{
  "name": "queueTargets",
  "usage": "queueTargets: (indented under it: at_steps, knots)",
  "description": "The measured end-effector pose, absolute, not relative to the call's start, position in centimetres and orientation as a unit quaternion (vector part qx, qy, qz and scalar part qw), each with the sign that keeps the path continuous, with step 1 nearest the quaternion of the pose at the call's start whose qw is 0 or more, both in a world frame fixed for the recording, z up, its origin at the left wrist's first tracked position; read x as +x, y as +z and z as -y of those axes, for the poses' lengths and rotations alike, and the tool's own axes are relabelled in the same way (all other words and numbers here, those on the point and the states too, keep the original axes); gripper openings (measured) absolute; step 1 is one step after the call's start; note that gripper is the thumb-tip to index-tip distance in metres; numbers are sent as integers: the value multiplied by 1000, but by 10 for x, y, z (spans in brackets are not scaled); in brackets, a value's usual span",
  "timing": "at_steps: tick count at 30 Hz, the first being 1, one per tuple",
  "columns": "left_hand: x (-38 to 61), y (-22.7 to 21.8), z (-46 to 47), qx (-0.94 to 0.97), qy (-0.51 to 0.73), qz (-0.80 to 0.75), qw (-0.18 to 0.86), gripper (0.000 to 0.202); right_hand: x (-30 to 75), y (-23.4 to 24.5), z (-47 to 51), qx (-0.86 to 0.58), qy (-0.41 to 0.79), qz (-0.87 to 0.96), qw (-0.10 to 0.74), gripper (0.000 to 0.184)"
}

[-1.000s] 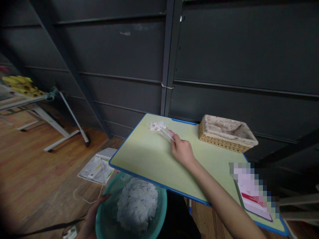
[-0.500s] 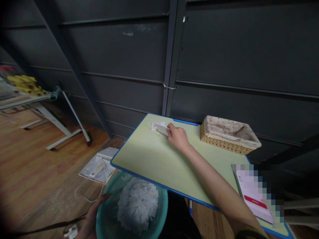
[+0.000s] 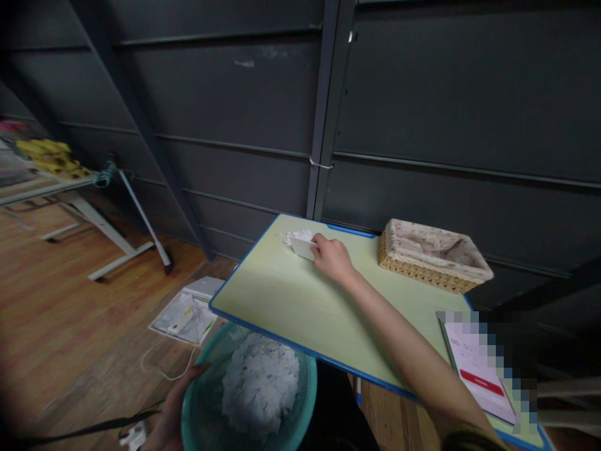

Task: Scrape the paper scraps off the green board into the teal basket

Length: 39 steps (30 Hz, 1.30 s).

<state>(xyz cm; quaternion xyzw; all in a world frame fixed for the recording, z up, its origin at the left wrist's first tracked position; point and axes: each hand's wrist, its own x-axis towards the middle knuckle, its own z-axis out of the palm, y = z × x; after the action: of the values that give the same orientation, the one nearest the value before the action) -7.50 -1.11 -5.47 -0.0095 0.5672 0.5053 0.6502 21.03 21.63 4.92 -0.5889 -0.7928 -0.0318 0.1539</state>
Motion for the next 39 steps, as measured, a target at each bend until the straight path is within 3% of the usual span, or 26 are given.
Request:
queueTargets:
  at_steps: [11, 15, 19, 29, 39]
  knots:
    - [-75, -52, 11, -29, 495, -552, 670, 8, 209, 66, -197, -561, 29, 805, 192, 16]
    - [-72, -44, 10, -17, 500, -563, 658, 10, 215, 68, -190, -559, 81, 791, 233, 13]
    - [-69, -39, 10, -2, 491, -572, 657, 15, 219, 54, -186, -572, 62, 770, 276, 15]
    - [-77, -51, 13, 8, 504, -576, 644, 10, 210, 28, -171, -546, 43, 804, 231, 15]
    - [-61, -48, 12, 4, 477, -548, 687, 13, 204, 18, -158, -520, 92, 805, 272, 17]
